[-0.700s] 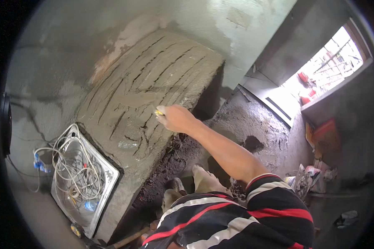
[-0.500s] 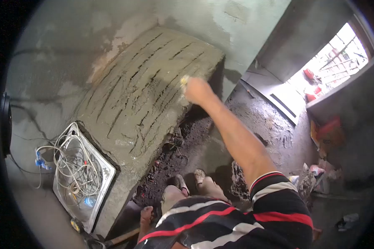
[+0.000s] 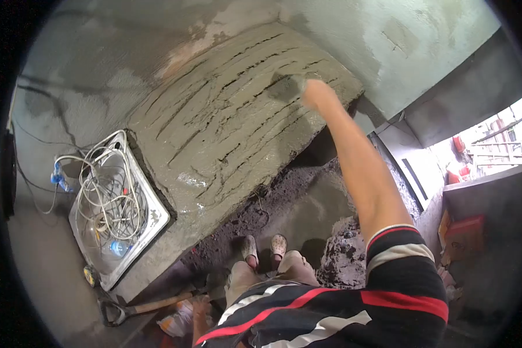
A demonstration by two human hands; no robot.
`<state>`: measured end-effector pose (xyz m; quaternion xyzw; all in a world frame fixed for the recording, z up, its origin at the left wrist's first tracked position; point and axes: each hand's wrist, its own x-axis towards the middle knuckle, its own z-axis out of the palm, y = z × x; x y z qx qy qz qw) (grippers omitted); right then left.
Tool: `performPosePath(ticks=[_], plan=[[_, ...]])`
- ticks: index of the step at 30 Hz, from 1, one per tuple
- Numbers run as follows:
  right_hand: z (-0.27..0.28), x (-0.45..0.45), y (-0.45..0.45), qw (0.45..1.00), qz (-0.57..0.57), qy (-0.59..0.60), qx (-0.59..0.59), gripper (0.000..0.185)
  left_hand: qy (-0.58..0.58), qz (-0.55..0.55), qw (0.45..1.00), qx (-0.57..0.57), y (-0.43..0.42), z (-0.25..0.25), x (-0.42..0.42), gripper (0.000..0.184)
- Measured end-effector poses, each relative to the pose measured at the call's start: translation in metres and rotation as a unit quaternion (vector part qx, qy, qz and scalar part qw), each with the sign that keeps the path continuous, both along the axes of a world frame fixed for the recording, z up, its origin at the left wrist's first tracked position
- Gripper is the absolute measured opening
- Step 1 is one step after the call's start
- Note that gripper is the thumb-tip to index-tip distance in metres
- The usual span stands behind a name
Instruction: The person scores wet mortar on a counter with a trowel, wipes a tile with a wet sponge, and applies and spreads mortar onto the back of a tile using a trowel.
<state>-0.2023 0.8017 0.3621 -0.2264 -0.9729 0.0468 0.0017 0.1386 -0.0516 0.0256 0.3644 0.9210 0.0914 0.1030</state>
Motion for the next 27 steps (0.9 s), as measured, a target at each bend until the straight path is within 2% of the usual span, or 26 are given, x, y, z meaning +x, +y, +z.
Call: performPosePath(ticks=[1, 2, 3, 4, 5, 6, 7, 8, 10, 11, 12, 13, 15, 16, 17, 19, 20, 22, 24, 26, 27], plan=[[0.006, 0.009, -0.024, 0.999, 0.037, -0.019, 0.007, 0.019, -0.003, 0.003, 1.000, 0.001, -0.001, 0.009, 0.016, 0.017], [0.017, 0.019, -0.053, 0.996, 0.074, -0.036, 0.015, 0.019, -0.309, 0.327, 0.891, 0.064, 0.002, 0.018, 0.029, 0.016], [0.041, 0.030, -0.090, 0.996, 0.080, -0.048, 0.000, 0.019, -0.550, 0.580, 0.590, 0.114, 0.004, 0.020, 0.037, 0.014], [0.058, 0.042, -0.128, 0.994, 0.087, -0.060, -0.016, 0.020, -0.549, 0.582, 0.588, 0.118, 0.000, 0.018, 0.038, 0.014], [0.054, 0.049, -0.153, 0.994, 0.092, -0.051, -0.027, 0.019, -0.417, 0.277, 0.863, 0.071, -0.005, 0.011, 0.032, 0.014], [0.051, 0.054, -0.175, 0.994, 0.098, -0.041, -0.038, 0.018, -0.203, -0.079, 0.976, 0.006, -0.005, 0.003, 0.027, 0.015], [0.049, 0.059, -0.198, 0.991, 0.108, -0.052, -0.054, 0.019, -0.201, -0.074, 0.977, 0.006, -0.003, -0.006, 0.026, 0.015], [0.049, 0.064, -0.219, 0.988, 0.118, -0.064, -0.070, 0.021, -0.346, 0.186, 0.916, 0.078, 0.003, -0.014, 0.024, 0.020], [0.052, 0.070, -0.258, 0.981, 0.141, -0.085, -0.098, 0.023, -0.354, 0.322, 0.866, 0.142, 0.013, -0.032, 0.001, 0.029], [0.047, 0.072, -0.270, 0.981, 0.144, -0.085, -0.096, 0.023, -0.241, 0.208, 0.939, 0.134, 0.021, -0.042, -0.026, 0.032], [0.037, 0.072, -0.280, 0.976, 0.178, -0.074, -0.098, 0.024, -0.317, 0.327, 0.869, 0.193, 0.033, -0.030, -0.042, 0.033], [0.033, 0.072, -0.285, 0.970, 0.213, -0.062, -0.101, 0.025, -0.385, 0.436, 0.775, 0.247, 0.044, -0.009, -0.057, 0.034], [0.041, 0.076, -0.286, 0.970, 0.210, -0.026, -0.123, 0.024, -0.389, 0.461, 0.754, 0.260, 0.059, 0.012, -0.090, 0.032], [0.045, 0.077, -0.284, 0.968, 0.205, 0.007, -0.147, 0.024, -0.394, 0.486, 0.732, 0.269, 0.063, 0.019, -0.100, 0.031], [0.048, 0.077, -0.279, 0.968, 0.205, 0.008, -0.145, 0.024, -0.419, 0.494, 0.690, 0.323, 0.062, 0.029, -0.106, 0.027], [0.052, 0.073, -0.265, 0.986, 0.110, 0.037, -0.124, 0.023, -0.416, 0.513, 0.681, 0.315, 0.058, 0.045, -0.110, 0.025], [0.052, 0.072, -0.261, 0.986, 0.105, 0.037, -0.122, 0.023, -0.413, 0.533, 0.673, 0.304, 0.058, 0.051, -0.112, 0.024], [0.047, 0.072, -0.253, 0.989, 0.059, -0.004, -0.138, 0.023, -0.315, 0.344, 0.825, 0.321, 0.018, -0.022, -0.101, 0.023], [0.025, 0.076, -0.261, 0.990, 0.082, -0.020, -0.110, 0.023, -0.418, 0.475, 0.744, 0.217, 0.028, 0.014, -0.089, 0.025], [0.022, 0.086, -0.276, 0.983, 0.140, 0.033, -0.117, 0.023, -0.443, 0.444, 0.758, 0.178, 0.026, 0.006, -0.079, 0.026], [0.026, 0.091, -0.279, 0.984, 0.128, 0.035, -0.120, 0.023, -0.464, 0.422, 0.766, 0.140, 0.022, 0.003, -0.072, 0.027]])
